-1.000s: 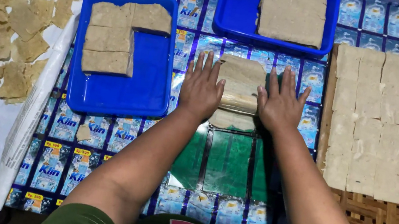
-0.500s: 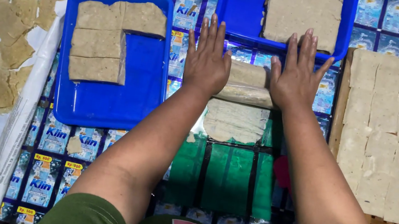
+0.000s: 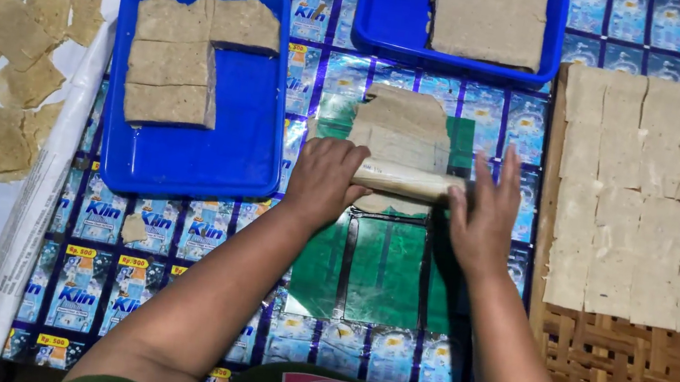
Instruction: Rolling and cutting dough into uniform square pieces for snack production.
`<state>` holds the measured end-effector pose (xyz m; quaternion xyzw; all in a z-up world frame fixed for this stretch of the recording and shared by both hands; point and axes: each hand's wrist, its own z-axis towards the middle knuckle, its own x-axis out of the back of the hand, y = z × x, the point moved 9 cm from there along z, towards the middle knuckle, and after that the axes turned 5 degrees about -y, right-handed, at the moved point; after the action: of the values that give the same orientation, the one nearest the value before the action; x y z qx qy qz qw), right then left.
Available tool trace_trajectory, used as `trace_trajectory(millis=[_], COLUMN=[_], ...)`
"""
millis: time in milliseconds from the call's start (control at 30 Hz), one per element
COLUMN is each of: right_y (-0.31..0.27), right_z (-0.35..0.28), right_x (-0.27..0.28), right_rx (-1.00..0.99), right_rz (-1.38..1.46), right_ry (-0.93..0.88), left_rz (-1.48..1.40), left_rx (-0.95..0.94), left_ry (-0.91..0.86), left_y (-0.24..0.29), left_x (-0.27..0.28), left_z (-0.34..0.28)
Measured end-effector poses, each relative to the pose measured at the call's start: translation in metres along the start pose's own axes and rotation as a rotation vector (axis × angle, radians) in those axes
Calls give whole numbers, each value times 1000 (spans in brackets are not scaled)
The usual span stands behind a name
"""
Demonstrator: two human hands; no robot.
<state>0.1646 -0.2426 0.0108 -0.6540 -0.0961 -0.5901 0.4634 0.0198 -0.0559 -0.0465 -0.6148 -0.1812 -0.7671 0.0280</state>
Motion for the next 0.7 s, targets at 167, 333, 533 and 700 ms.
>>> trace_trajectory(millis=[167,333,533,700], right_y=[86,148,99,24], right_z=[-112,-152,-152,-120], right_x=[6,-29,-16,-20], right_rx=[-166,-454,-303,-419], right_rz=[-220,-216,-480,-194], right_ry=[258,-78,-123,-323], left_rz=[-261,-645,-583,-433], left_rx=[250,569,646,613], left_ry=[38,108,161,52], left_y=[-10,-19,-14,-2], left_x=[7,13,14,26], left_z=[-33,-73,-94,-95])
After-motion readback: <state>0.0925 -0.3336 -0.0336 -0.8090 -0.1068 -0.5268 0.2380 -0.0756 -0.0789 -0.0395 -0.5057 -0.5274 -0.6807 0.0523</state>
